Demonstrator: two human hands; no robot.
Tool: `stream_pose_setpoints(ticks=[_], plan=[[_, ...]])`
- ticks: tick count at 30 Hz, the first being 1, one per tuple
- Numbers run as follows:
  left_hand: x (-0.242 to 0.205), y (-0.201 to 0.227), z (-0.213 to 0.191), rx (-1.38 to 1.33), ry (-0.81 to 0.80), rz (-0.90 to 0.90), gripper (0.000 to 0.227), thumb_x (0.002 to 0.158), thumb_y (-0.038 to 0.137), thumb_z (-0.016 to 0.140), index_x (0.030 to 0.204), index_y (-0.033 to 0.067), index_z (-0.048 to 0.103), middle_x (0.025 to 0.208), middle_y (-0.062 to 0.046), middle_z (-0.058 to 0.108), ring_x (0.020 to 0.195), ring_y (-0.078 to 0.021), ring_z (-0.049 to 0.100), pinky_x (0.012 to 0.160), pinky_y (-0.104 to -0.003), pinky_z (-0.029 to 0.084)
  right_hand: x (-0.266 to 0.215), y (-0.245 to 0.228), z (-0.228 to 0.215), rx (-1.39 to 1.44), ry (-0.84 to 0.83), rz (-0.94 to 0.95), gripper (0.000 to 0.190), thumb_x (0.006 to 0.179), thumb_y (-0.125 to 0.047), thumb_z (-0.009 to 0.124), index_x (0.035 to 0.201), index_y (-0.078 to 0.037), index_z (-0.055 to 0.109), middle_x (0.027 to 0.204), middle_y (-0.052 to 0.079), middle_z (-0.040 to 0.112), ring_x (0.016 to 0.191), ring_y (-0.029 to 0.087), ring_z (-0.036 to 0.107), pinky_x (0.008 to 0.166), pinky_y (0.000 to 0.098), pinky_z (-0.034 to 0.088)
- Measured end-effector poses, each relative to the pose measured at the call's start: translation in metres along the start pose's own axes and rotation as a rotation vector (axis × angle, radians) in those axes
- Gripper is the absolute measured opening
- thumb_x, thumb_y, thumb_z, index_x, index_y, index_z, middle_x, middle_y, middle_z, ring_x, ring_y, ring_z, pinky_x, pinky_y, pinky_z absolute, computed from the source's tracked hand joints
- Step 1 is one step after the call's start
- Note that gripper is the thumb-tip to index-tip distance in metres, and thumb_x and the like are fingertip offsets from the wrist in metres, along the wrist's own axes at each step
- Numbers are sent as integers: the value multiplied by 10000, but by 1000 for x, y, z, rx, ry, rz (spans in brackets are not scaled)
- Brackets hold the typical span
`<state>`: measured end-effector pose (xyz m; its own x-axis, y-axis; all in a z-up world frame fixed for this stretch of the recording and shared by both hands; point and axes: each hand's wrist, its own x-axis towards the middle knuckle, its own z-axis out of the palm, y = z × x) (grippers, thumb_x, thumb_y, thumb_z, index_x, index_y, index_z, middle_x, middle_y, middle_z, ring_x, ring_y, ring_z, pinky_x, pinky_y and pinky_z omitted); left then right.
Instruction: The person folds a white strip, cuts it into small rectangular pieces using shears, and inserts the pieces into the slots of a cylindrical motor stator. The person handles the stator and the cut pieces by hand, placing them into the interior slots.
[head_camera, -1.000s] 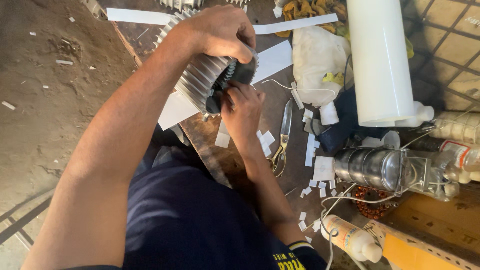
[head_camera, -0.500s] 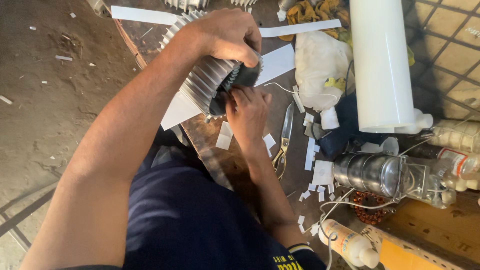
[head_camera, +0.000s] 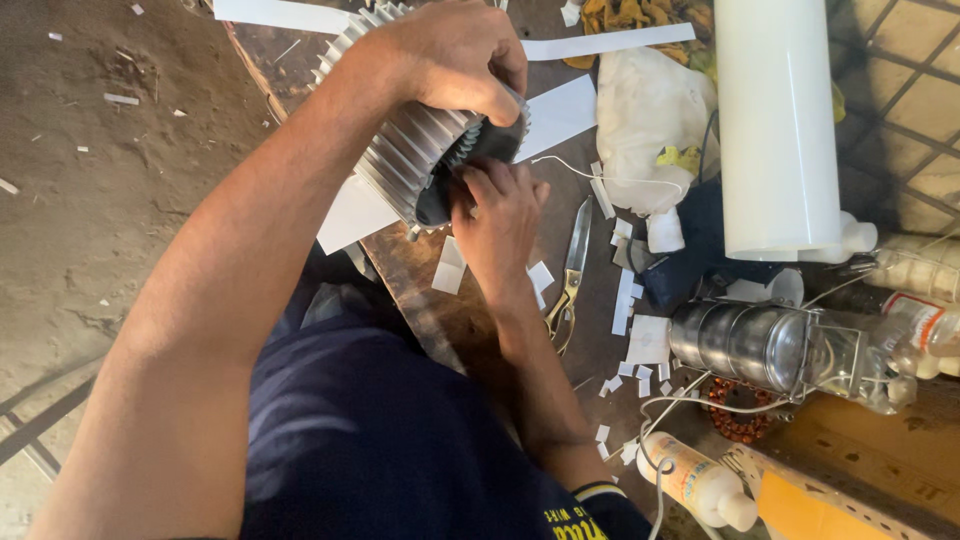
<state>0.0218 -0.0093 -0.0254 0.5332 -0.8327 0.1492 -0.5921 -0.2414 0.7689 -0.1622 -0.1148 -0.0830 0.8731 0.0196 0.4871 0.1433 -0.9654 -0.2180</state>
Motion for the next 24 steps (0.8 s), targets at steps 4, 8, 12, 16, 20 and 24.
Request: stream_pose_setpoints(ticks=[4,8,12,16,20,24], plan=[[-1,-3,1,-30,-33,-33,386,650,285,762,955,50,801,781,-121,752,635,-227,698,548,-343,527,1,2,6,28,-3,26,123,800,-98,785,914,-101,739,914,14,709,898,233,611,828,437,355],[0,1,-1,2,-20,-31,397,632,274,764,957,50,808,783,-120,750,617,-216,693,537,-338,528,5,4,10,36,-24,9,112,818,-91,789,906,-111,725,866,16,702,873,227,607,847,430,370],[-1,0,0,47,-30,-84,415,624,274,771,983,67,809,790,-122,751,609,-213,685,518,-352,523,5,2,11,70,0,61,231,806,-52,783,1001,-87,666,851,18,704,827,217,621,821,427,355],[-2,0,-1,-14,-51,-82,395,639,264,751,979,73,809,796,-106,755,628,-210,684,545,-352,522,8,-1,14,85,-40,136,304,813,-69,803,1053,-90,619,791,18,677,792,228,624,831,429,367],[-3,2,-4,3,-44,-47,406,641,265,763,995,70,804,811,-109,754,638,-219,685,560,-350,526,9,0,6,112,-75,149,297,814,-49,785,1072,-80,641,832,25,711,806,240,628,830,415,379],[-3,-3,-4,-33,-93,-97,403,667,263,750,1014,64,797,851,-111,765,687,-225,704,599,-358,532,-11,16,-25,228,60,168,257,876,-117,806,1097,-77,681,943,16,770,875,185,691,831,399,383]])
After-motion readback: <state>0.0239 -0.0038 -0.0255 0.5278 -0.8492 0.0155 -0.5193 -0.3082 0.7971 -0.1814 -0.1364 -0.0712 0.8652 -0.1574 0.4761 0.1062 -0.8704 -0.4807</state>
